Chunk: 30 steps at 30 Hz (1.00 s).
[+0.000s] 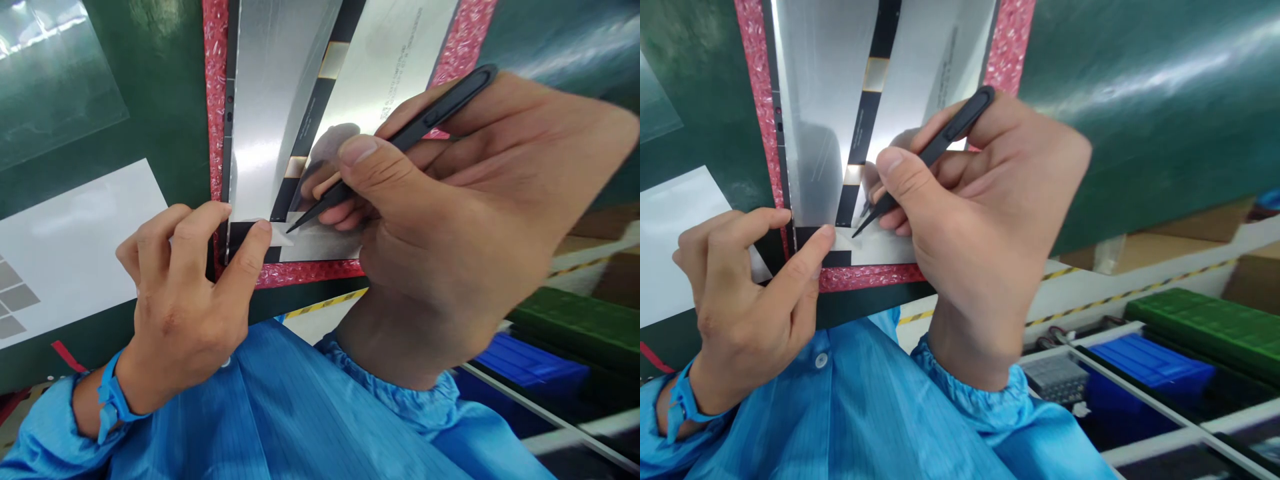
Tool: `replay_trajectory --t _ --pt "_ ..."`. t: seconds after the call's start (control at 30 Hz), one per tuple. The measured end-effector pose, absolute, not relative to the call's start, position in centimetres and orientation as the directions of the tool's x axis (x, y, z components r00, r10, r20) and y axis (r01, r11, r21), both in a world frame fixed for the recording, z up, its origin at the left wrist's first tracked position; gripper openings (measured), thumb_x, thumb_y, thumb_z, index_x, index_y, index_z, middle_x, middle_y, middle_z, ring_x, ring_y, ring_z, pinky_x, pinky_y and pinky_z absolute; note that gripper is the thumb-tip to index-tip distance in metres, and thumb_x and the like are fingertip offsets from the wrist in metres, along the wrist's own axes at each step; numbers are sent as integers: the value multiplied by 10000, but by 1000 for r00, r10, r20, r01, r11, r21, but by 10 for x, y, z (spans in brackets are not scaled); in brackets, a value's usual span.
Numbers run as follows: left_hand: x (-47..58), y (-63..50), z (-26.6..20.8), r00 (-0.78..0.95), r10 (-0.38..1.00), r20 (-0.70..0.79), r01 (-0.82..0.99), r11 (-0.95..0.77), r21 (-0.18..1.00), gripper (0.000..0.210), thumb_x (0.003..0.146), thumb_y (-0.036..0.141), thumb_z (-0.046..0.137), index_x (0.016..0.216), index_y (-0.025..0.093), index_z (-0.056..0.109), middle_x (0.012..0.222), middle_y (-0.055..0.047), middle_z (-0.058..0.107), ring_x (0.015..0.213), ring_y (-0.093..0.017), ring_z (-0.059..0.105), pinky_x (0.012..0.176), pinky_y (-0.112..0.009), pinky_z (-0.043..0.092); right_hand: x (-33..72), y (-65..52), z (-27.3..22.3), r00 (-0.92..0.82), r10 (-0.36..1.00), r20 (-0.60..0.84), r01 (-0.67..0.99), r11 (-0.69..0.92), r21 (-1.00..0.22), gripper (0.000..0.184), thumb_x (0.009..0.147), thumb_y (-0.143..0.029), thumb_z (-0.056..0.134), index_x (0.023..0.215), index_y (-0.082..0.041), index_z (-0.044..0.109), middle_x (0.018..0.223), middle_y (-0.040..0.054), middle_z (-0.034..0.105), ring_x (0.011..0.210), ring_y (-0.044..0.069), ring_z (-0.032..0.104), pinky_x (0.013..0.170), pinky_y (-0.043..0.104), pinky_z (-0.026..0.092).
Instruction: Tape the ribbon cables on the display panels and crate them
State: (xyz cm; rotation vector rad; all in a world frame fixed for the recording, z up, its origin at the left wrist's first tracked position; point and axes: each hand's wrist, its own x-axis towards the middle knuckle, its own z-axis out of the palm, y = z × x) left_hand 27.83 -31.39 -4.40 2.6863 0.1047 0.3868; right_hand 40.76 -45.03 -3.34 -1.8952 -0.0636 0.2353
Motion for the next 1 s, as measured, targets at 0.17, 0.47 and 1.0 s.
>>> replay_trajectory --t 0.17,0.47,1.0 --pt "279 -310 -41 956 155 250 22 -884 466 287 939 136 711 1221 170 749 1232 -187 709 1141 -364 678 928 -537 534 407 -450 -34 981 147 -123 -65 -349 -935 81 941 -160 804 906 -167 731 700 -30 731 587 168 722 468 255 557" --pt "277 -315 -43 967 84 241 -17 -922 388 330 958 187 739 1278 270 744 1311 -131 690 1247 -380 630 978 -581 471 405 -446 -34 986 137 -96 -54 -280 -958 143 922 -125 822 890 -176 693 682 -73 698 583 111 696 467 190 546" --pt "278 -324 -39 997 -38 71 -53 -974 221 505 1037 481 671 1514 328 606 1590 -139 540 1413 -417 479 1163 -628 294 401 -449 -55 977 -160 138 118 -128 -985 185 886 -65 665 834 -226 591 700 -86 612 568 129 683 469 241 531"
